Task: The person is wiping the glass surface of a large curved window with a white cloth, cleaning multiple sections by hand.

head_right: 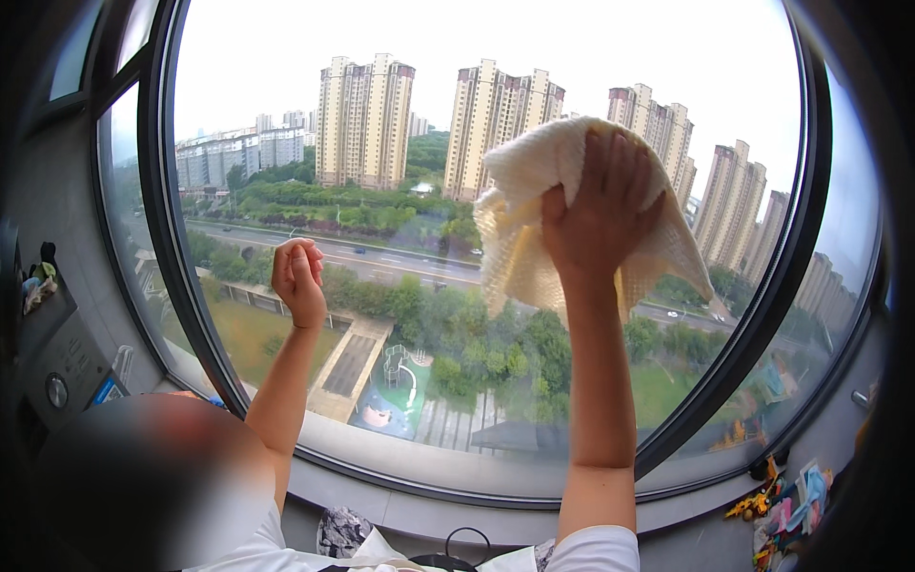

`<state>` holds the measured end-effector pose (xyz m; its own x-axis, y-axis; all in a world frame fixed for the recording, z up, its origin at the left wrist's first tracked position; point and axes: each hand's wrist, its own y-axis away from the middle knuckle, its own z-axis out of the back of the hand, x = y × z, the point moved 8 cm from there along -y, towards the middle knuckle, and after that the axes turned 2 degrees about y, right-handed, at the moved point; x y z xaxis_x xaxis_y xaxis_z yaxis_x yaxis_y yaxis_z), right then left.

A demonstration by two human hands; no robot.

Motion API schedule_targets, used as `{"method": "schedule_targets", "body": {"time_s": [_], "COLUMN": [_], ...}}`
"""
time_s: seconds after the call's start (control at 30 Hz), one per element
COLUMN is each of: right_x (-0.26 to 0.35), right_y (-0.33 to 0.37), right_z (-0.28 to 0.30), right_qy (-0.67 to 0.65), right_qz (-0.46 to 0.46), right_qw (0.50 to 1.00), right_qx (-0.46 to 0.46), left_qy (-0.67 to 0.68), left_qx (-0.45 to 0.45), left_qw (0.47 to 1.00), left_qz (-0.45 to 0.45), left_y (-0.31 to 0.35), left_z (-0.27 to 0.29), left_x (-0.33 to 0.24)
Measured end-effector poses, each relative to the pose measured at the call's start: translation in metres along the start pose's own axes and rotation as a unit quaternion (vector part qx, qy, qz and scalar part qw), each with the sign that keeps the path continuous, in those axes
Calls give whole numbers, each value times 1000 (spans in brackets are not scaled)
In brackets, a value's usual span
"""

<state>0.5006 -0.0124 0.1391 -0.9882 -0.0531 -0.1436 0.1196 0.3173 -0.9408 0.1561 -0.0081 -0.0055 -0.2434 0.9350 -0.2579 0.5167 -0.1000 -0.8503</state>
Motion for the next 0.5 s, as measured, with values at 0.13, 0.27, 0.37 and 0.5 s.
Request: {"method": "schedule_targets", "body": {"time_s": [0.13,0.27,0.37,0.5], "right_x": [107,198,237,231], "right_y": [-36,-50,-46,-44], "right_z": [-10,-9,-15,-16], "right_qy": [-63,-167,-220,-239], "right_qz": [23,46,41,58], "right_qw": [997,982,970,966], "right_qx": [49,78,91,82], "left_qy": [67,87,91,71], "left_qx": [-52,-97,-109,-136], "left_qw": [994,984,980,977], "left_qz": [69,118,139,151], "left_y": [-3,1,2,1], "left_z": [8,23,34,36], "left_x": [2,9,17,17]}}
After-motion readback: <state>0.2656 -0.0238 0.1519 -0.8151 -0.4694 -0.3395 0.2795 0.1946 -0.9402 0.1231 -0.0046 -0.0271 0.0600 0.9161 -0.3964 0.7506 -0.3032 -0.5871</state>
